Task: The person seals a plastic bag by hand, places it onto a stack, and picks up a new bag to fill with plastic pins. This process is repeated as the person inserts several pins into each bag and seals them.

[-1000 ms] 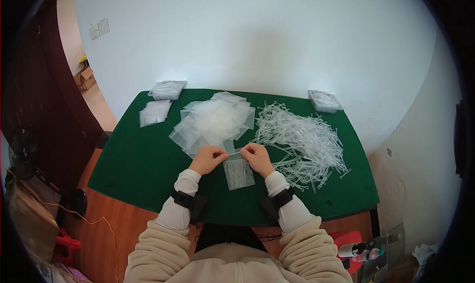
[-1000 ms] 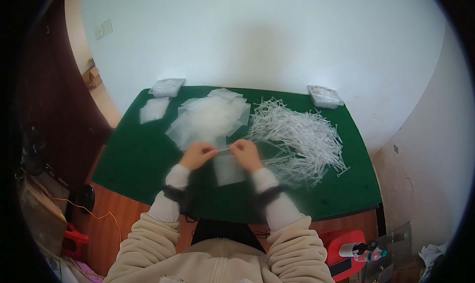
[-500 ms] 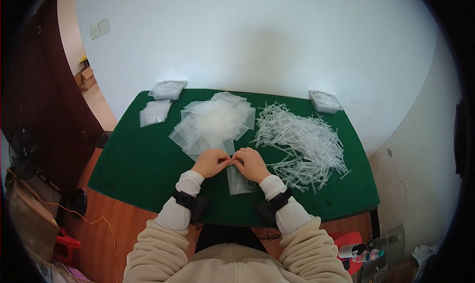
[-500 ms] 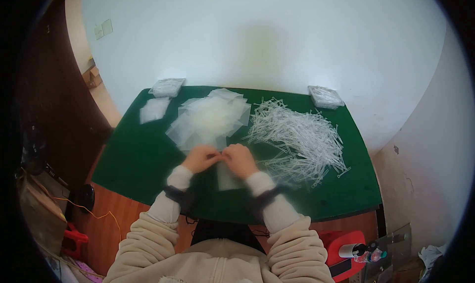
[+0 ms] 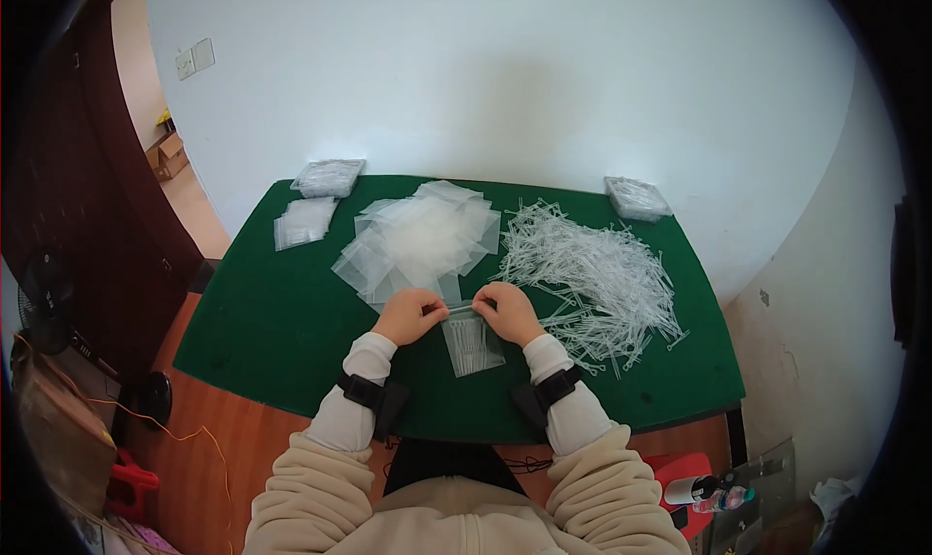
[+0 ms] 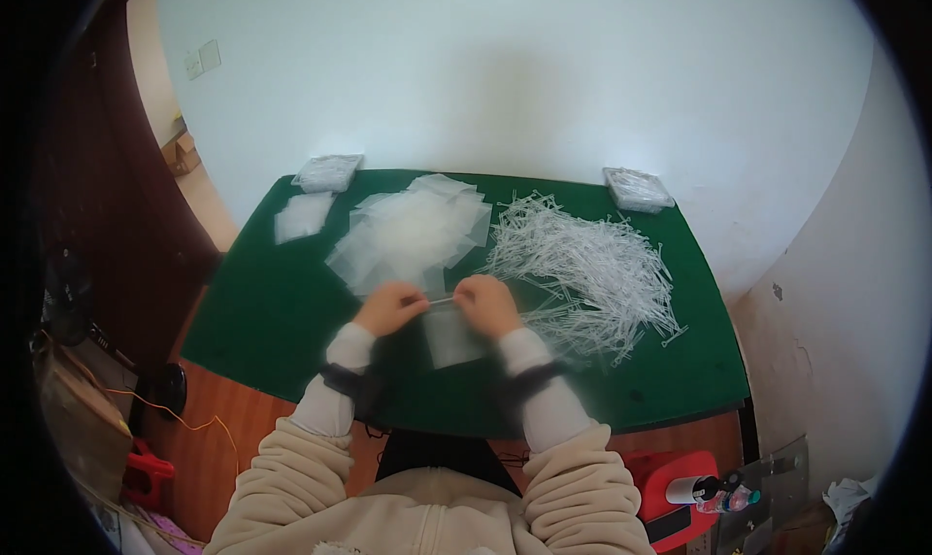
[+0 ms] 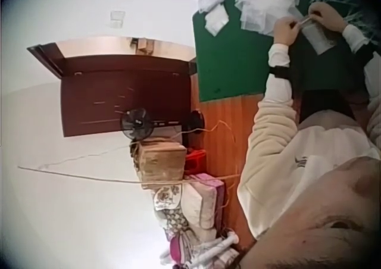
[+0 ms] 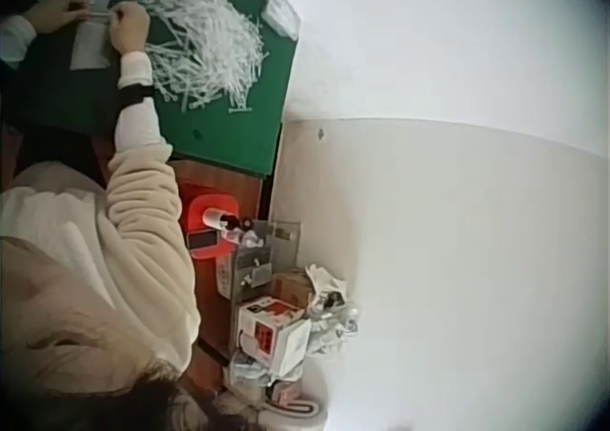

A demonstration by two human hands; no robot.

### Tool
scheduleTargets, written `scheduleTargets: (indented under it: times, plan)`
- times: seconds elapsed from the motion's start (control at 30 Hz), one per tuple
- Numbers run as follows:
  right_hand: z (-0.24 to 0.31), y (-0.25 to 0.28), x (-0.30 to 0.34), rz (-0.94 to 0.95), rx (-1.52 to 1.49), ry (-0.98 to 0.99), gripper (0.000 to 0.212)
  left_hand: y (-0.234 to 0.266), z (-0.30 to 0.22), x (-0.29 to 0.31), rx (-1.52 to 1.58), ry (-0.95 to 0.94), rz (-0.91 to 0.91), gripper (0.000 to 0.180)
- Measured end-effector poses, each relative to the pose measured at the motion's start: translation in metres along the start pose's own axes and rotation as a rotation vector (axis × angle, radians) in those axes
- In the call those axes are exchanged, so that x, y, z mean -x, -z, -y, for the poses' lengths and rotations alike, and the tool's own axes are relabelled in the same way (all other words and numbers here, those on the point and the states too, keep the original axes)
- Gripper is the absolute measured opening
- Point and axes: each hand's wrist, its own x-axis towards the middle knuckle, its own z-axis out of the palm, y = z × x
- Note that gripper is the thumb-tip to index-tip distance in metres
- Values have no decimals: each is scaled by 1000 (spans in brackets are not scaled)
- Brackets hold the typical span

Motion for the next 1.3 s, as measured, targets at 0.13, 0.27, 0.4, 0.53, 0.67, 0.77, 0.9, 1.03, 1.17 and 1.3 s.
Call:
scheduleTargets:
  times: [0.13, 0.27, 0.4, 0.53, 0.67, 0.77, 0.9, 1.03, 1.17, 1.3]
  plan:
    - [-1, 4, 0, 5, -18, -44, 10, 2, 3, 0, -1, 32, 19, 19]
    - [1, 1, 1, -7, 10, -19, 10, 3, 2, 1, -60, 23, 36, 19]
    - [10, -5, 1, 11, 37, 67, 9, -3, -5, 1, -32, -69, 21, 20]
    - [20, -11, 1, 56, 36, 107, 7, -7, -3, 0, 1, -113, 43, 20]
    - [21, -12, 1, 68, 17, 103, 7, -8, -1, 0, -30, -118, 56, 20]
    - [19, -11, 1, 63, 19, 93, 8, -9, 1, 0, -54, -131, 41, 19]
    - [14, -7, 1, 39, 37, 76, 8, -7, 2, 0, -72, -151, 1, 18]
    - [8, -1, 0, 4, 30, 48, 8, -2, 2, -1, -75, -130, -19, 18]
    - [6, 3, 0, -9, 43, 25, 8, 0, 2, -1, -74, -101, -15, 18]
    - [11, 4, 0, -6, 79, 71, 8, 0, 0, 0, -80, -104, -37, 18]
